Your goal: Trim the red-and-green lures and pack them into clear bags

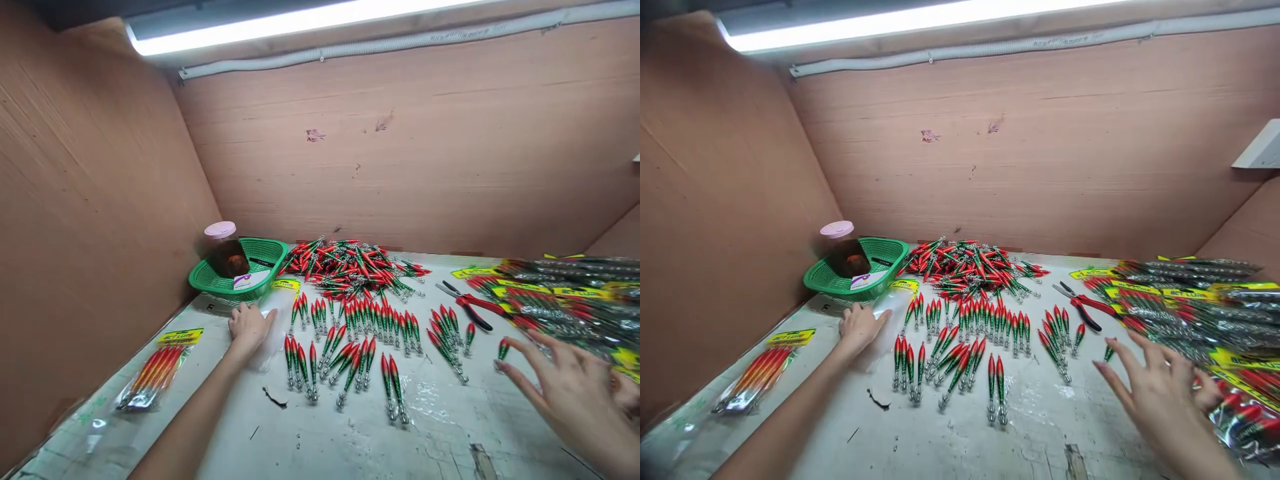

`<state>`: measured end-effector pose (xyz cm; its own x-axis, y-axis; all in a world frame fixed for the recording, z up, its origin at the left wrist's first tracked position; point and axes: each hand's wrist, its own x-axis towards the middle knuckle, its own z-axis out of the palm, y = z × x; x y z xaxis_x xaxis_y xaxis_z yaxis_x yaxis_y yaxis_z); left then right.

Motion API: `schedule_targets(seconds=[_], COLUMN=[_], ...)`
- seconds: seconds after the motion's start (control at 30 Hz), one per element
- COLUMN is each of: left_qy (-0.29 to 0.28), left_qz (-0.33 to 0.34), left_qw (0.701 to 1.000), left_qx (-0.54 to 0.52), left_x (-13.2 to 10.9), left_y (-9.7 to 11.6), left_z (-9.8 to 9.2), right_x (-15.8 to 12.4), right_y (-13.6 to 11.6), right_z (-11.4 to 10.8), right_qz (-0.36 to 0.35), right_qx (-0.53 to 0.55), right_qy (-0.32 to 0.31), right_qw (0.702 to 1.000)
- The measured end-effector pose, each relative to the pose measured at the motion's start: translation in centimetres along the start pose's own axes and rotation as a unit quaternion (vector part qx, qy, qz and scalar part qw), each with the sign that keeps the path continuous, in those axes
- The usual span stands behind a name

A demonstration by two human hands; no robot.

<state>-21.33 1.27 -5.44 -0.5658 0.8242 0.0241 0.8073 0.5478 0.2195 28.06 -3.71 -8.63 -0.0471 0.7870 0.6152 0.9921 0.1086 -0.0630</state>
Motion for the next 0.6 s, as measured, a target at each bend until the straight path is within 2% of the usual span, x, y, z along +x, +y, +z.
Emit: schedule_targets(seconds=[0.1,0.2,0.3,0.47,0.53,0.57,0.6], left_qy=[-0.022,-0.032,-0.027,-0.049,-0.096,-0.125,-0.155], left_qz=[-0.019,-0.01,-0.003,-0.004,0.004,-0.001,-0.018], left_qw=[0.998,0.995,0.99,0.97,0.937,0.904,0.854], left_qx=[-0.047,-0.097,-0.141,-0.24,-0.335,-0.409,-0.496], left_x=[1.2,1.9,1.7,-0.2,-1.2,-1.7,-2.3], left_y=[-1.8,-2.9,-3.3,-3.1,-2.6,-2.3,-1.9], left_z=[0.2,-0.6,-1.9,-4.4,-5.3,-5.6,-5.9], right_x=[-3.1,-5.1,-5.9,-6.0,-5.9,-5.7,-5.6], right_y=[-3.4,-6.5,-9.0,-12.1,-13.2,-13.7,-14.2], right_z=[-1.0,-2.3,-3.5,-4.3,-4.2,-4.2,-4.0], right_qz=[-0.035,-0.047,-0.077,-0.118,-0.131,-0.136,-0.139], right_qx=[0.023,0.061,0.122,0.248,0.266,0.265,0.257], right_qy=[-0.011,-0.019,-0.055,-0.149,-0.178,-0.19,-0.201], right_qw=[0.999,0.997,0.988,0.95,0.938,0.936,0.935])
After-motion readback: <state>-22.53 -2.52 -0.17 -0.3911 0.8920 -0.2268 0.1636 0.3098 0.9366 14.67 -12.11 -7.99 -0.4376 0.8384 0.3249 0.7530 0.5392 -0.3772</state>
